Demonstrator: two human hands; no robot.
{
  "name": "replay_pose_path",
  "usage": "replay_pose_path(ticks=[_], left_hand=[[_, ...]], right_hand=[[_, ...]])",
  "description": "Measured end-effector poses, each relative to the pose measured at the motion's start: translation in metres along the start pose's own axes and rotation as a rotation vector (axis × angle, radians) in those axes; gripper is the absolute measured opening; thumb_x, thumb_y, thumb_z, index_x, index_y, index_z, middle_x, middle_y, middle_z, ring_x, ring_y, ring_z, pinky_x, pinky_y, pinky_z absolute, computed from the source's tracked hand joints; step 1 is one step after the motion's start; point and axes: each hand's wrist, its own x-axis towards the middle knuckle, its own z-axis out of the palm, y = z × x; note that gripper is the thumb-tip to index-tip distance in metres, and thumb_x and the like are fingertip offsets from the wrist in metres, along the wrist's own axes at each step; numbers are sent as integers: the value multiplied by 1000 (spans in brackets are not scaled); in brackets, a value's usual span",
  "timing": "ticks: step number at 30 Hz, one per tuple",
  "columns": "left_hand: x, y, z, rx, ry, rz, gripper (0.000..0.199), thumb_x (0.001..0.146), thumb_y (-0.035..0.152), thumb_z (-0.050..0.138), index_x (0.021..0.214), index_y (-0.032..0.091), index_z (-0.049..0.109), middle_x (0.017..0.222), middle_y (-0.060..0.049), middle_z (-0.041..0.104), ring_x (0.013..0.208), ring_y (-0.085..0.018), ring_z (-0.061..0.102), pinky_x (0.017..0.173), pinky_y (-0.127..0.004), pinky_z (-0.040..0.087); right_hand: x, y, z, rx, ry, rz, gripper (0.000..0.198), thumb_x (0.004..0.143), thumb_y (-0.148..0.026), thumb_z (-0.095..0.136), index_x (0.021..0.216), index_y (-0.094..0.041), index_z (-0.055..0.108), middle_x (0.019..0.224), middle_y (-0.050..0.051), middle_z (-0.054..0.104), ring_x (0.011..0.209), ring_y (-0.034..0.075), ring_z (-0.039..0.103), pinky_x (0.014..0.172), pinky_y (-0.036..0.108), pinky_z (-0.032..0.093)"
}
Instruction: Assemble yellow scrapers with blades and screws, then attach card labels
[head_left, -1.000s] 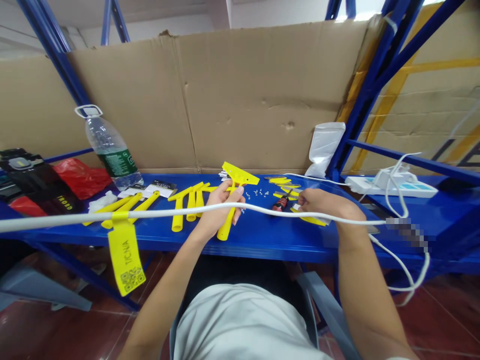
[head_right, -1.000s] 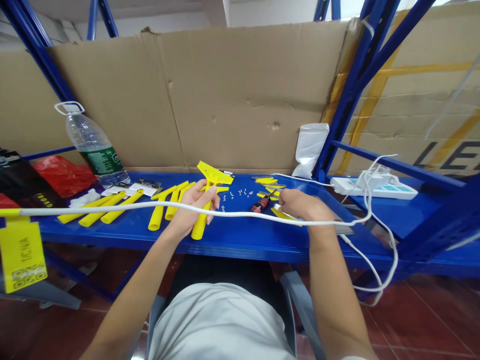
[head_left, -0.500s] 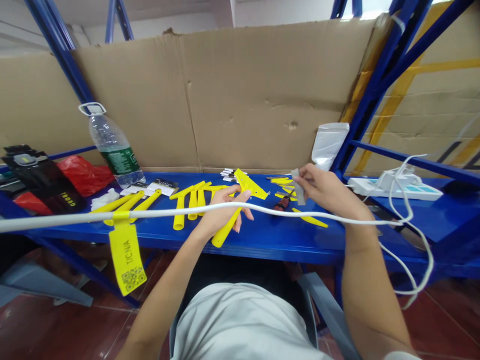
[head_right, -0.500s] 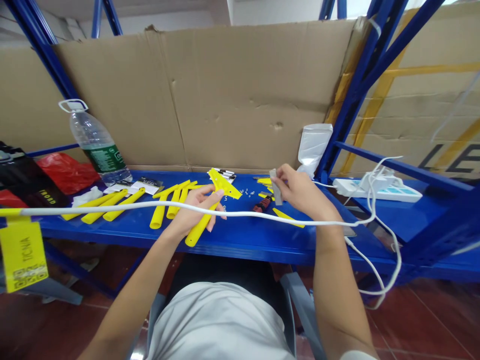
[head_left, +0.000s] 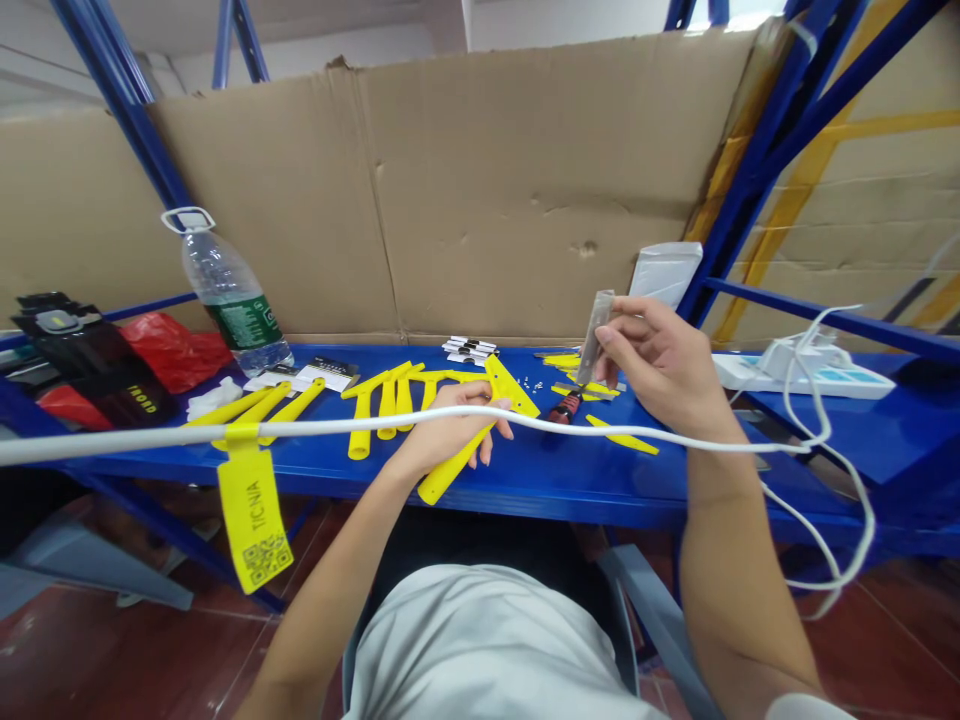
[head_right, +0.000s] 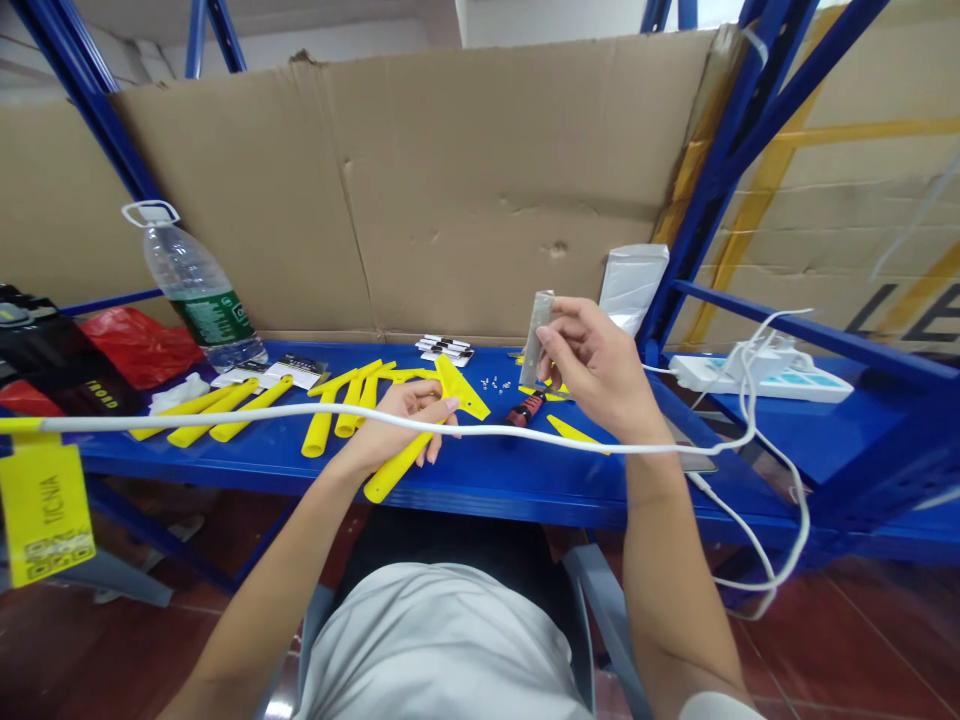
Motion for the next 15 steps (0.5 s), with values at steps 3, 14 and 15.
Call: replay_pose_path(ticks=[3, 14, 15], left_hand=[[0, 0, 1, -14, 9, 5, 46, 100, 60, 83, 89, 18, 67, 75, -5, 77, 45, -12, 64, 40, -22, 51], [-1, -5, 0, 2, 10, 66, 47, 103, 60, 79, 87, 16, 76, 59, -3, 70, 43, -12, 60, 45, -22, 49], [-1, -5, 0, 0, 14, 65, 47, 103, 60, 80, 86, 16, 77, 56, -2, 67, 42, -12, 60, 45, -22, 48]], right_hand=[[-5, -3, 4, -52, -31, 19, 44, 101, -60, 79, 129, -27, 72, 90, 4, 77, 72, 22, 74, 68, 38, 63], [-9, -16, 38, -228, -276, -46, 26, 104, -41, 75, 113, -19, 86, 104, 8, 88, 86, 23, 79, 75, 34, 60], [-9, -15, 39, -221, -290, -38, 27, 103, -41, 75, 114, -19, 86, 104, 8, 88, 86, 23, 79, 75, 33, 59]])
